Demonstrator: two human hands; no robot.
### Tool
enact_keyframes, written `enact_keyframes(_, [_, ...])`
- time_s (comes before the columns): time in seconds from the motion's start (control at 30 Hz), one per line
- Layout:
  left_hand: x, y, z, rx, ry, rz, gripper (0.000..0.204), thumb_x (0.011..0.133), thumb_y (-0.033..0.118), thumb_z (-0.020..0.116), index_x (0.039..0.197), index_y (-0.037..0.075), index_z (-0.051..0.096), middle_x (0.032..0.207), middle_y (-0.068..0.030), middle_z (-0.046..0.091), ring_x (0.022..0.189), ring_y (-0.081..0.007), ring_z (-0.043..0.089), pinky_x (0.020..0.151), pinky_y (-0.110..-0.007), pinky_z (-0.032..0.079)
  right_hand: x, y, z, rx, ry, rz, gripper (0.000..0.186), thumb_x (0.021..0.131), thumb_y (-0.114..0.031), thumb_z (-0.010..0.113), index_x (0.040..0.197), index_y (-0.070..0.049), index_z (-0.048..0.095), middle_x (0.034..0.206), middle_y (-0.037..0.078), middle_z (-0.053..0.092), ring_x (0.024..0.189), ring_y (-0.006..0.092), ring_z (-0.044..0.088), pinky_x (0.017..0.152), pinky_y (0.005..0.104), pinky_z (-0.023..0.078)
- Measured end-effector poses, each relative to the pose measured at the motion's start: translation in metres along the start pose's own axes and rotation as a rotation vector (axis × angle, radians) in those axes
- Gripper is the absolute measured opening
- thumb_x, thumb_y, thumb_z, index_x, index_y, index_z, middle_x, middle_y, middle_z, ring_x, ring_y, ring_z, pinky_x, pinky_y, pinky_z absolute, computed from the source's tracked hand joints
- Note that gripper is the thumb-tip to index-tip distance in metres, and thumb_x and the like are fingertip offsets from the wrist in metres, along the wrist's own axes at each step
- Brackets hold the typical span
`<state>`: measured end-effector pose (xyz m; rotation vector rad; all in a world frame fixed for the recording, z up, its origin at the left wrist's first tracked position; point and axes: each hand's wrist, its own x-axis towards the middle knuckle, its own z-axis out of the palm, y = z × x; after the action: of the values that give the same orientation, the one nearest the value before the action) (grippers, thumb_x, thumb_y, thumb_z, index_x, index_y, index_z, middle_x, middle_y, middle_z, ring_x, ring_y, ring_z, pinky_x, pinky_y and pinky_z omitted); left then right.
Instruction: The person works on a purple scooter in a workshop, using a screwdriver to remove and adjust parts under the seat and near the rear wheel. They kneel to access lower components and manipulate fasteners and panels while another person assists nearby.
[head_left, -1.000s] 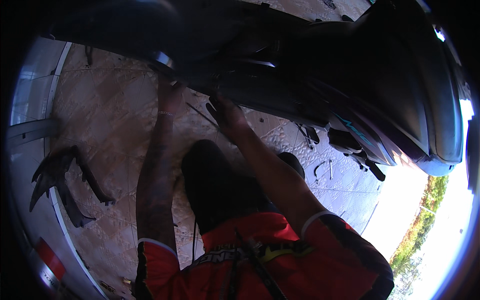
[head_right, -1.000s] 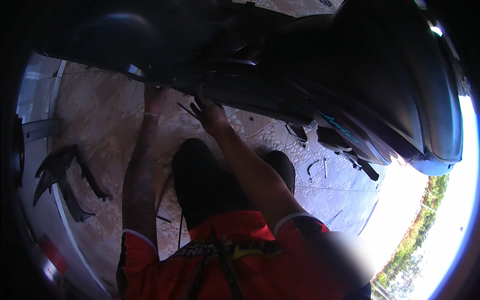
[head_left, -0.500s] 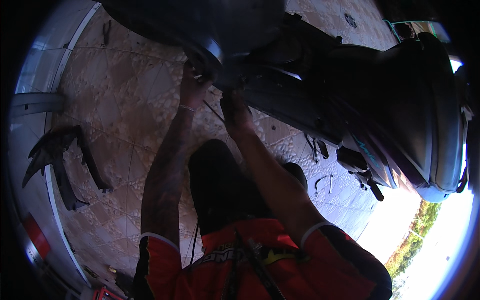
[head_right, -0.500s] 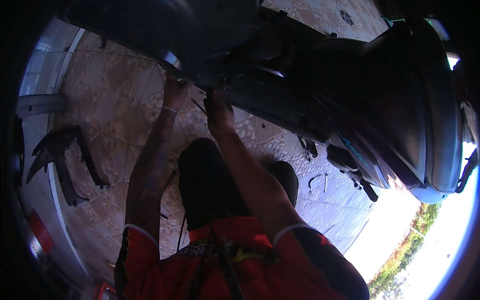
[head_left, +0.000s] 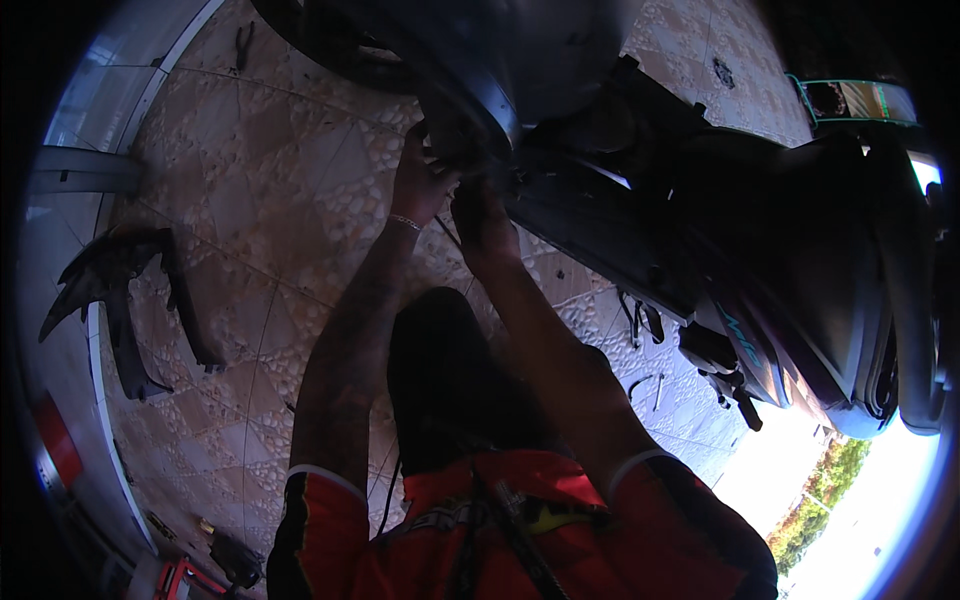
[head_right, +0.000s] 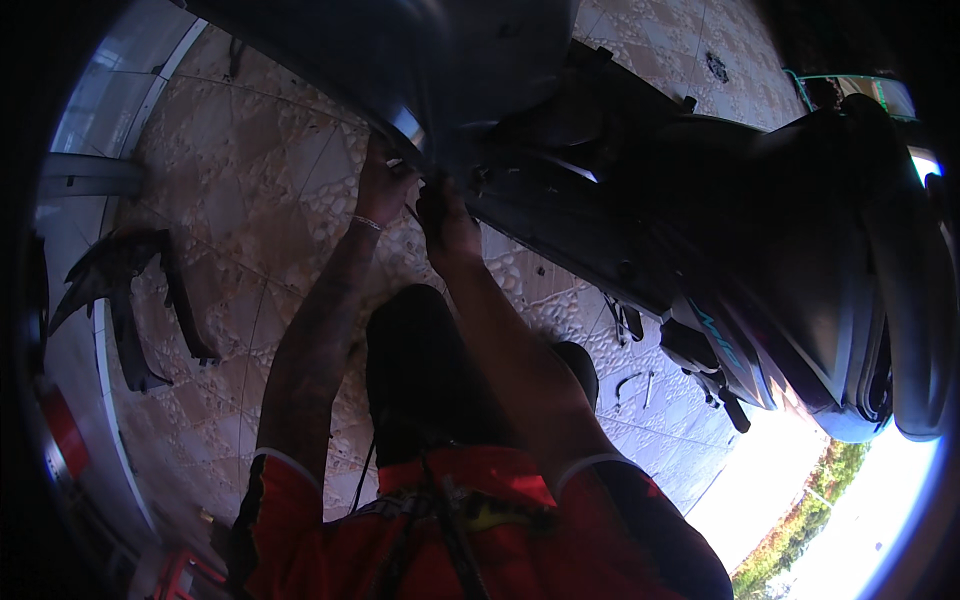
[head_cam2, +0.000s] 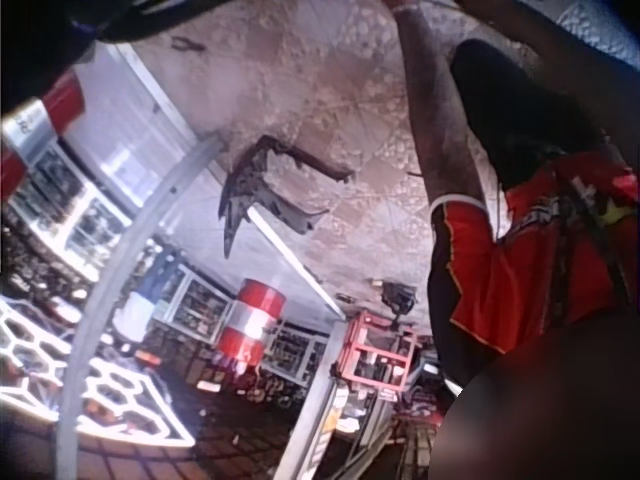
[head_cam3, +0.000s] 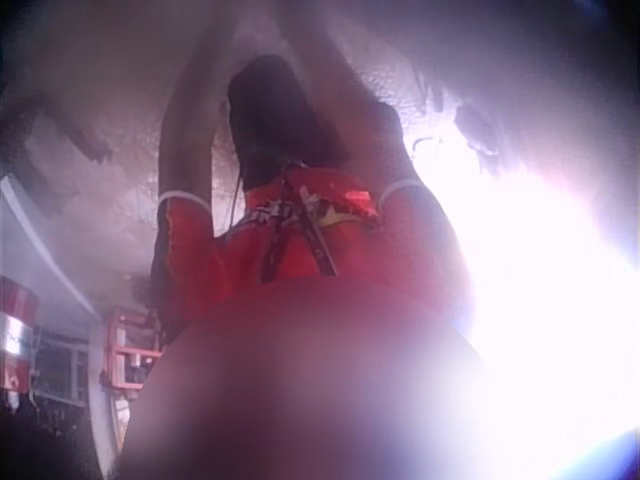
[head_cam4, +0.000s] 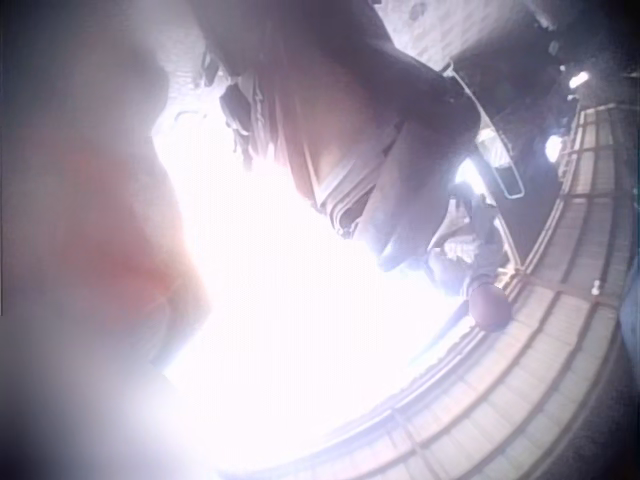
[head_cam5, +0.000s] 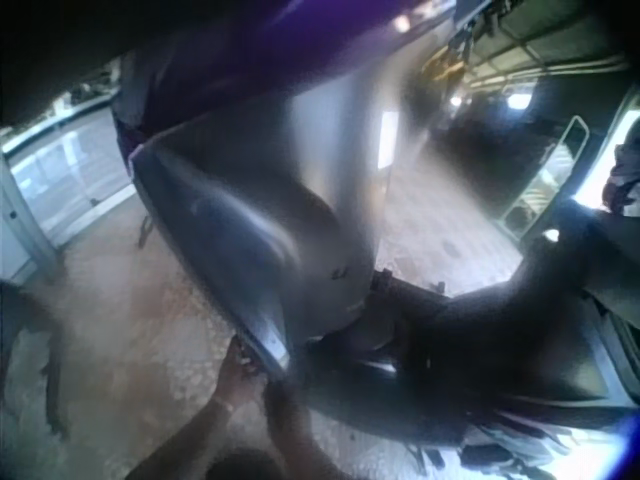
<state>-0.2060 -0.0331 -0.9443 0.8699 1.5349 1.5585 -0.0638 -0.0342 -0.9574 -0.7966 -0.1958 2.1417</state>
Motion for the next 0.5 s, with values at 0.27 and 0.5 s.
enact_keyframes(0.27, [-0.002,0.004,0.002,0.039,0.011,0.041,0.078,0.079,-0.001,0.077,0.146,0.003,0.037,0.135,-0.0144,0.052,0.112,-0.0248,0.064,0.089,-0.034,0.058,-0.074,-0.059,0.015,-0.604,0.082,0.398,0.041,0.098,-0.025,0.065,0.126,0.004,0.059,0.119,0.016,0.067,0.106,0.0231,0.067,0.092,0.0320,0.052])
enact_keyframes(0.5, [-0.003,-0.002,0.002,0.006,0.031,0.049,0.075,0.079,0.000,0.077,0.145,0.002,0.039,0.131,-0.0153,0.055,0.110,-0.0238,0.064,0.087,-0.033,0.060,-0.106,-0.093,0.028,-1.741,-0.033,-0.451,0.027,0.092,-0.018,0.069,0.114,-0.001,0.068,0.105,0.015,0.073,0.098,0.0219,0.072,0.088,0.0359,0.055])
